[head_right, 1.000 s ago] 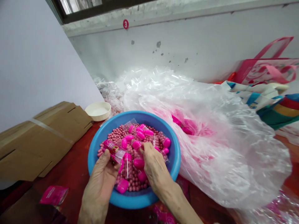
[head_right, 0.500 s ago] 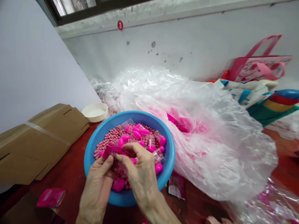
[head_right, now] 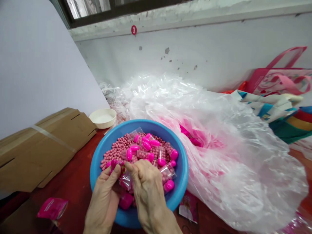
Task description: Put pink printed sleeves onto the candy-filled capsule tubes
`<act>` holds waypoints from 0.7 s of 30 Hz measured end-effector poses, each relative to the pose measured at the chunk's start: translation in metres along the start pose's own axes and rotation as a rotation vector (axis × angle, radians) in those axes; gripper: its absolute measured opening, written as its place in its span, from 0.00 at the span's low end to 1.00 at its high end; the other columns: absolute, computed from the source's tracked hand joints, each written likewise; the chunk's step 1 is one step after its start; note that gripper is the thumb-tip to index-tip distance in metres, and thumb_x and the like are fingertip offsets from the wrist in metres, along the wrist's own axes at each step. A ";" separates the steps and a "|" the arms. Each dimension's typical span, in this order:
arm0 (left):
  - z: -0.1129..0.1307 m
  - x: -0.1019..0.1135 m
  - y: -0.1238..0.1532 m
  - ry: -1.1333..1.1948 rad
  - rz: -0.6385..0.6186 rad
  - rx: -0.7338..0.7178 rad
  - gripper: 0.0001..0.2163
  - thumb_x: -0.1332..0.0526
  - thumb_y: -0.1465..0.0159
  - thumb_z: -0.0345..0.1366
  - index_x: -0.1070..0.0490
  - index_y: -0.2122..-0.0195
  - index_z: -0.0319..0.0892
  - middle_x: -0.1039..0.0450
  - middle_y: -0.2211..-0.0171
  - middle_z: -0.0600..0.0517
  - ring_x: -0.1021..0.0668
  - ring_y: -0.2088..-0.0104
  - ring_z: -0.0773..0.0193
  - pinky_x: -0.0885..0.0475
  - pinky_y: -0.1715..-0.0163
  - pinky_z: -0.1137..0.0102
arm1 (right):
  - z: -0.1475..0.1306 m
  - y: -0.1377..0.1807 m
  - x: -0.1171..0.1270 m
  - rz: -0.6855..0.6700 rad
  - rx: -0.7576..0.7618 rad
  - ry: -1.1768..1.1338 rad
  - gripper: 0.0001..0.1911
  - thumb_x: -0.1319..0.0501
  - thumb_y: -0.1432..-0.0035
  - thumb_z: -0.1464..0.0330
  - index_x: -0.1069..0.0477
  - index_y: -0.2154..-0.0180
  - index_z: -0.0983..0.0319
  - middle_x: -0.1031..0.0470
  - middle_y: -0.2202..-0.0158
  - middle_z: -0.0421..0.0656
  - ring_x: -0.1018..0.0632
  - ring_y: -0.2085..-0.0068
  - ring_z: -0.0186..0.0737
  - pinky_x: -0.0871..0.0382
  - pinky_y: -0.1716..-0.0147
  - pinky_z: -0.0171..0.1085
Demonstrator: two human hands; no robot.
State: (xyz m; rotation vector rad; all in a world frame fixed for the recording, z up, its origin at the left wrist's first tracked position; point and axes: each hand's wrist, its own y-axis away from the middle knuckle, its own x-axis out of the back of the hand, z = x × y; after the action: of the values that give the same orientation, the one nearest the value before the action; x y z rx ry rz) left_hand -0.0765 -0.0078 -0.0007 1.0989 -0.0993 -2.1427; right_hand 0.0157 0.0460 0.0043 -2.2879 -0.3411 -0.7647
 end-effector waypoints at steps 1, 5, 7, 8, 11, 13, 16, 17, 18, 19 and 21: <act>0.000 0.000 -0.001 0.017 0.014 0.005 0.09 0.25 0.55 0.33 0.22 0.74 0.41 0.21 0.78 0.55 0.26 0.84 0.72 0.24 0.75 0.75 | 0.007 0.001 0.001 -0.013 -0.002 0.059 0.25 0.56 0.31 0.62 0.33 0.77 0.60 0.27 0.79 0.39 0.26 0.78 0.34 0.34 0.78 0.31; 0.001 0.000 -0.004 0.089 0.065 0.030 0.11 0.24 0.57 0.33 0.23 0.74 0.41 0.21 0.77 0.55 0.24 0.82 0.70 0.25 0.78 0.76 | 0.041 0.014 -0.001 -0.057 0.051 0.314 0.12 0.45 0.38 0.64 0.25 0.66 0.60 0.21 0.67 0.50 0.20 0.66 0.52 0.25 0.66 0.46; 0.001 0.000 -0.005 0.120 0.100 0.027 0.12 0.24 0.59 0.32 0.24 0.75 0.41 0.20 0.78 0.55 0.24 0.83 0.71 0.25 0.79 0.76 | 0.054 0.023 -0.005 -0.096 0.103 0.402 0.07 0.39 0.45 0.70 0.23 0.65 0.62 0.20 0.70 0.50 0.20 0.68 0.55 0.23 0.70 0.50; 0.000 0.001 -0.006 0.132 0.117 0.022 0.13 0.23 0.60 0.31 0.24 0.75 0.41 0.20 0.78 0.56 0.25 0.83 0.72 0.26 0.79 0.77 | 0.059 0.026 -0.008 -0.110 0.135 0.430 0.08 0.38 0.47 0.72 0.23 0.64 0.63 0.20 0.68 0.51 0.19 0.68 0.56 0.22 0.70 0.50; -0.001 0.001 -0.008 0.155 0.153 0.019 0.13 0.23 0.61 0.28 0.24 0.75 0.41 0.20 0.79 0.55 0.23 0.82 0.71 0.26 0.80 0.78 | 0.068 0.033 -0.014 -0.127 0.203 0.470 0.14 0.38 0.49 0.74 0.24 0.58 0.65 0.19 0.62 0.54 0.18 0.63 0.56 0.21 0.66 0.47; -0.001 0.000 -0.009 0.163 0.167 0.021 0.12 0.24 0.60 0.28 0.23 0.75 0.40 0.20 0.78 0.54 0.21 0.80 0.69 0.27 0.81 0.78 | 0.072 0.033 -0.015 -0.125 0.221 0.463 0.15 0.39 0.47 0.71 0.25 0.56 0.65 0.19 0.60 0.53 0.18 0.61 0.54 0.20 0.65 0.44; 0.000 0.000 -0.008 0.170 0.176 0.017 0.11 0.24 0.59 0.29 0.23 0.76 0.40 0.20 0.79 0.53 0.22 0.80 0.69 0.26 0.80 0.78 | 0.073 0.031 -0.008 -0.130 0.203 0.420 0.13 0.39 0.44 0.65 0.26 0.59 0.66 0.18 0.64 0.50 0.17 0.63 0.48 0.20 0.67 0.38; 0.000 0.000 -0.008 0.172 0.174 0.013 0.11 0.24 0.59 0.29 0.23 0.76 0.40 0.20 0.78 0.53 0.22 0.81 0.69 0.27 0.80 0.77 | 0.071 0.031 -0.004 -0.124 0.179 0.376 0.14 0.39 0.43 0.63 0.26 0.60 0.66 0.18 0.66 0.49 0.17 0.65 0.45 0.20 0.68 0.35; 0.000 0.000 -0.008 0.171 0.169 0.010 0.11 0.24 0.58 0.30 0.23 0.75 0.40 0.20 0.78 0.53 0.23 0.81 0.69 0.28 0.81 0.77 | 0.068 0.031 0.001 -0.101 0.149 0.329 0.16 0.39 0.42 0.60 0.26 0.60 0.67 0.18 0.67 0.48 0.17 0.68 0.43 0.21 0.69 0.32; 0.000 0.000 -0.007 0.170 0.162 0.007 0.11 0.24 0.58 0.31 0.23 0.75 0.40 0.20 0.78 0.53 0.24 0.82 0.70 0.29 0.82 0.78 | 0.064 0.032 0.006 -0.050 0.109 0.263 0.18 0.39 0.41 0.58 0.27 0.60 0.68 0.19 0.67 0.48 0.17 0.70 0.41 0.22 0.71 0.31; -0.002 0.001 -0.007 0.160 0.153 0.005 0.11 0.24 0.56 0.33 0.23 0.73 0.40 0.20 0.77 0.53 0.26 0.84 0.71 0.33 0.85 0.79 | 0.056 0.036 0.013 0.079 0.066 0.188 0.21 0.39 0.42 0.56 0.28 0.58 0.68 0.20 0.66 0.50 0.17 0.72 0.42 0.22 0.75 0.33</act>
State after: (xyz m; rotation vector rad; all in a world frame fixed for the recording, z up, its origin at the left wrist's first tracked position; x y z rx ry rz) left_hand -0.0793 -0.0034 -0.0052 1.2211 -0.1105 -1.9137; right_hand 0.0659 0.0588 -0.0395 -2.1347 -0.1852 -0.9064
